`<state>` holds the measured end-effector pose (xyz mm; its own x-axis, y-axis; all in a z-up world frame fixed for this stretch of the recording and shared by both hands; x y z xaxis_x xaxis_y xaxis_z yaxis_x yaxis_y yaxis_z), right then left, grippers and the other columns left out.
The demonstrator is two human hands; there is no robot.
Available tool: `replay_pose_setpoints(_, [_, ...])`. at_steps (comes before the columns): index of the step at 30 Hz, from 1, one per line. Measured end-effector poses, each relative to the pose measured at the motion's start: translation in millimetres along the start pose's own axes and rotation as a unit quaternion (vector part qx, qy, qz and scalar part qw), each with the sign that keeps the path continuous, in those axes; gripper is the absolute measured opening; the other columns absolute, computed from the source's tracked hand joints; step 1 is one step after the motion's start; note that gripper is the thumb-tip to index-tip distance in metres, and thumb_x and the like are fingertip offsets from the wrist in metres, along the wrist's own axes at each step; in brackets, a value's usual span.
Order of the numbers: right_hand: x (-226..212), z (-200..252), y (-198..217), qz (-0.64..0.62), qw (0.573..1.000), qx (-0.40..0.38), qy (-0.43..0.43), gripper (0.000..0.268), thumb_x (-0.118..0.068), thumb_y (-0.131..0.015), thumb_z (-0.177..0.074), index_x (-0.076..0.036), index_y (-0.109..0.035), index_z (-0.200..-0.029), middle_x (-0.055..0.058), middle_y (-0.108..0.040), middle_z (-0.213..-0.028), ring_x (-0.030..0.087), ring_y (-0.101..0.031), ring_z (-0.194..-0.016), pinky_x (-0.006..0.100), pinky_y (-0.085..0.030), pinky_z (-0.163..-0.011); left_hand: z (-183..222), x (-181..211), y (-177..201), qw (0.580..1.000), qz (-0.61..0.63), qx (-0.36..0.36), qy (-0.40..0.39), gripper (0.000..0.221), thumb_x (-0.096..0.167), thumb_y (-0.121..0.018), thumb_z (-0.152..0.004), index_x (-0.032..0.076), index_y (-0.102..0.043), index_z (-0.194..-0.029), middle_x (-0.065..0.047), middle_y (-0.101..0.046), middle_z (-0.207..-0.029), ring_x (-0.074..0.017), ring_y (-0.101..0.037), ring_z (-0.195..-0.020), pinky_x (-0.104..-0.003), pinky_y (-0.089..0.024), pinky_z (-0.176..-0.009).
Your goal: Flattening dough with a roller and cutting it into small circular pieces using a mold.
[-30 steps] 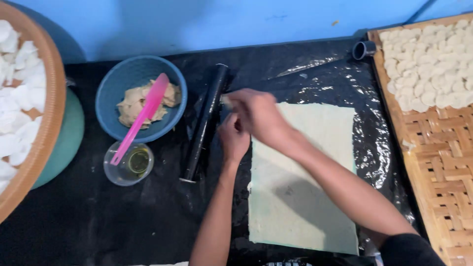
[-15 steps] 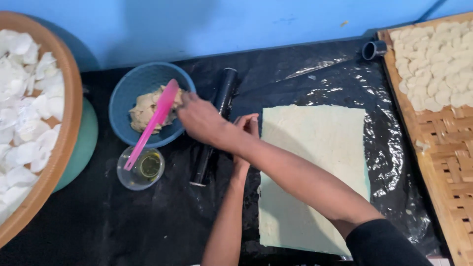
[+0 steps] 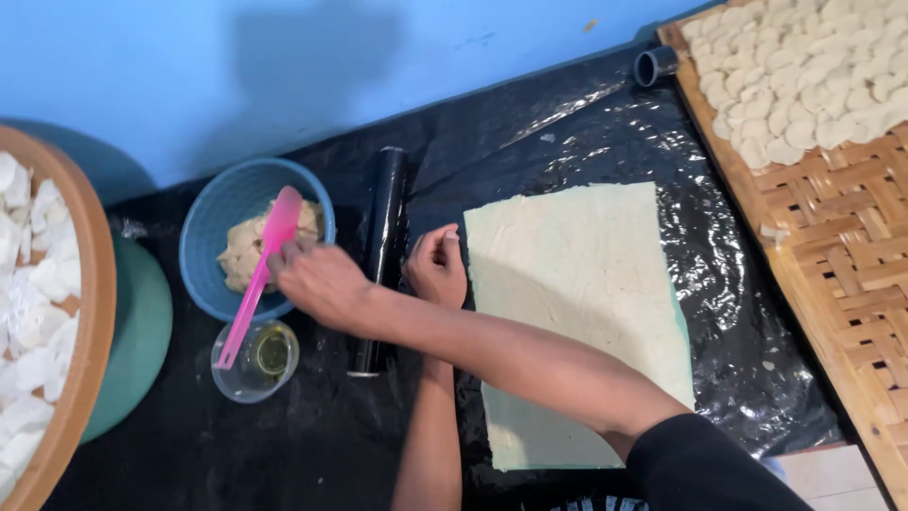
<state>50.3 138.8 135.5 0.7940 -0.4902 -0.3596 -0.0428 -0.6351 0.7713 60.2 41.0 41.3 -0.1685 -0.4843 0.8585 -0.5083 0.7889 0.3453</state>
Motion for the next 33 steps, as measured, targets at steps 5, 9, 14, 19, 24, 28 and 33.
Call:
replay_pose_setpoints(5, [-8.1,11.8,-5.3,0.036,0.997,0.052,0.053,0.025,-0.015,-0.061,-0.080,0.001,-0.068,-0.097,0.019,-0.070,-0.099,0.030,-0.070,-0.096,0.039,-0.060,-0.082,1.8,-3.8,-2.3,1.000,0.008,-0.002,-0.013,0.012,0.011,-0.068,-0.095,0.004,-0.077,-0.099,-0.009,-0.075,-0.086,-0.0174,-0.067,-0.064,-0.030,-0.053,-0.060])
replay_pose_setpoints(9, [-6.9,9.3,8.4,0.005,0.998,0.031,0.059,0.022,-0.013,-0.061,-0.083,0.001,-0.068,-0.098,0.015,-0.069,-0.104,0.030,-0.069,-0.104,0.039,-0.060,-0.080,3.8,-3.7,-2.6,1.000,0.021,-0.005,-0.013,0.012,0.011,-0.067,-0.096,0.003,-0.077,-0.100,-0.009,-0.075,-0.090,-0.0164,-0.069,-0.068,-0.028,-0.054,-0.063])
replay_pose_setpoints(14, [5.9,8.9,1.8,-0.053,0.998,0.014,0.038,0.021,-0.013,-0.060,-0.088,-0.004,-0.068,-0.105,0.015,-0.068,-0.099,0.032,-0.069,-0.101,0.041,-0.060,-0.076,3.9,-9.4,-4.5,1.000,0.026,-0.009,0.014,0.013,0.011,-0.067,-0.097,0.003,-0.076,-0.101,-0.008,-0.076,-0.091,-0.0152,-0.069,-0.068,-0.028,-0.054,-0.062])
replay_pose_setpoints(19, [61.9,10.5,57.3,-0.024,0.999,0.015,0.019,0.019,-0.011,-0.062,-0.085,-0.006,-0.069,-0.102,0.013,-0.069,-0.102,0.031,-0.069,-0.094,0.042,-0.059,-0.071,10.9,-35.3,-11.3,0.999,0.021,-0.021,-0.018,0.014,0.009,-0.065,-0.101,0.001,-0.075,-0.106,-0.009,-0.074,-0.095,-0.0178,-0.067,-0.077,-0.031,-0.052,-0.071])
replay_pose_setpoints(24, [245.8,70.6,185.4,0.102,0.970,0.041,-0.215,0.019,-0.023,-0.067,-0.089,-0.015,-0.076,-0.104,0.009,-0.068,-0.107,0.031,-0.064,-0.102,0.047,-0.055,-0.082,2.5,7.6,2.0,1.000,-0.007,-0.007,-0.011,0.015,0.012,-0.066,-0.097,0.004,-0.076,-0.105,-0.008,-0.073,-0.092,-0.0187,-0.068,-0.070,-0.030,-0.053,-0.061])
replay_pose_setpoints(28, [370.8,153.7,244.7,0.285,0.929,0.116,-0.204,0.035,-0.011,-0.066,-0.095,0.000,-0.064,-0.129,0.022,-0.060,-0.132,0.041,-0.054,-0.121,0.051,-0.044,-0.107,0.3,7.7,-7.0,0.999,-0.028,-0.022,0.006,0.017,0.013,-0.066,-0.097,0.005,-0.076,-0.107,-0.010,-0.071,-0.089,-0.0210,-0.067,-0.067,-0.031,-0.052,-0.060])
replay_pose_setpoints(33, [445.1,189.2,215.3,0.357,0.925,-0.075,-0.102,0.066,-0.007,-0.067,-0.085,-0.002,-0.051,-0.149,0.020,-0.048,-0.154,0.041,-0.046,-0.147,0.049,-0.038,-0.118,-1.5,9.3,-7.0,0.998,-0.055,-0.029,-0.026,0.021,0.013,-0.066,-0.095,0.004,-0.076,-0.111,-0.012,-0.072,-0.093,-0.0231,-0.067,-0.069,-0.034,-0.053,-0.065])
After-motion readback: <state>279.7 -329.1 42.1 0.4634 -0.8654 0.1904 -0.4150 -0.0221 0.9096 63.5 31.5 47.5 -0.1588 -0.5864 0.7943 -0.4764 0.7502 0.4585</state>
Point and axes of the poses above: each hand's wrist, its own z-axis away from the middle knuckle, its own y-axis out of the back of the hand, x = y × z, the point moved 9 cm from there along -z, towards the middle knuckle
